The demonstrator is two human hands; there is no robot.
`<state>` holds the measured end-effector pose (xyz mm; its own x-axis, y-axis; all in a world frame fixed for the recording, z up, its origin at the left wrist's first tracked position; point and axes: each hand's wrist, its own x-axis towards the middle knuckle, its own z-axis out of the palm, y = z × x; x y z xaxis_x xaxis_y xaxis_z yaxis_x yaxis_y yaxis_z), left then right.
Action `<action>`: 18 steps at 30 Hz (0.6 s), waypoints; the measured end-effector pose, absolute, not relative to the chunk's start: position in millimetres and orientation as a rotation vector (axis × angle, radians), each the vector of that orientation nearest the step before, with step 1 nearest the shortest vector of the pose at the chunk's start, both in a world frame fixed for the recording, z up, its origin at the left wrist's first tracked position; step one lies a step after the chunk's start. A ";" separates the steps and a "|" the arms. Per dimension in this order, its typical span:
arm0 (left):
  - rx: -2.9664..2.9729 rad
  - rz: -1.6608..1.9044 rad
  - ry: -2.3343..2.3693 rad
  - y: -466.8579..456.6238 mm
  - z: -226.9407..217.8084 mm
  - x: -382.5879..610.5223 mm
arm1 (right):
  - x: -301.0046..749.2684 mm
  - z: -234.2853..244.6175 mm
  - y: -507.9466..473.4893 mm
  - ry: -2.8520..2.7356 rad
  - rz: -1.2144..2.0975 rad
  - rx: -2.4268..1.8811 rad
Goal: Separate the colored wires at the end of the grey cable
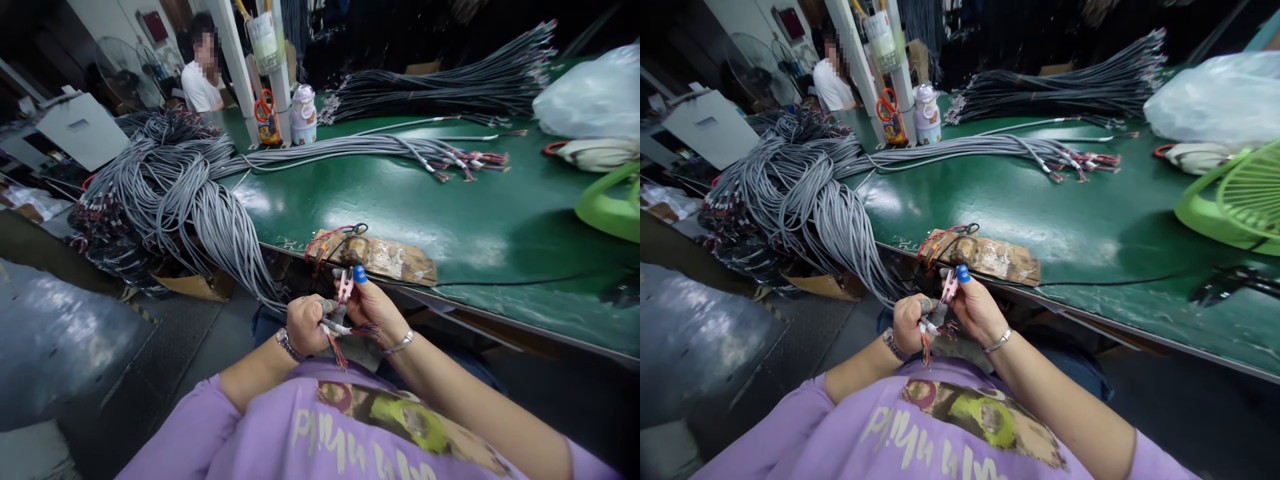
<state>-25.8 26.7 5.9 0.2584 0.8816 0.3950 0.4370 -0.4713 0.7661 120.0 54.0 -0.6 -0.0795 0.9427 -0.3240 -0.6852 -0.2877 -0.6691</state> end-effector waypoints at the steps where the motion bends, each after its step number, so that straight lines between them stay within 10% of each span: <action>1: 2.043 1.155 1.183 26.7 5.7 -26.1 | 120.5 -0.7 53.4 -0.410 1.694 -0.862; 18: 1.460 1.279 1.225 12.4 10.7 -22.1 | 136.6 2.4 36.1 -0.529 1.988 -0.723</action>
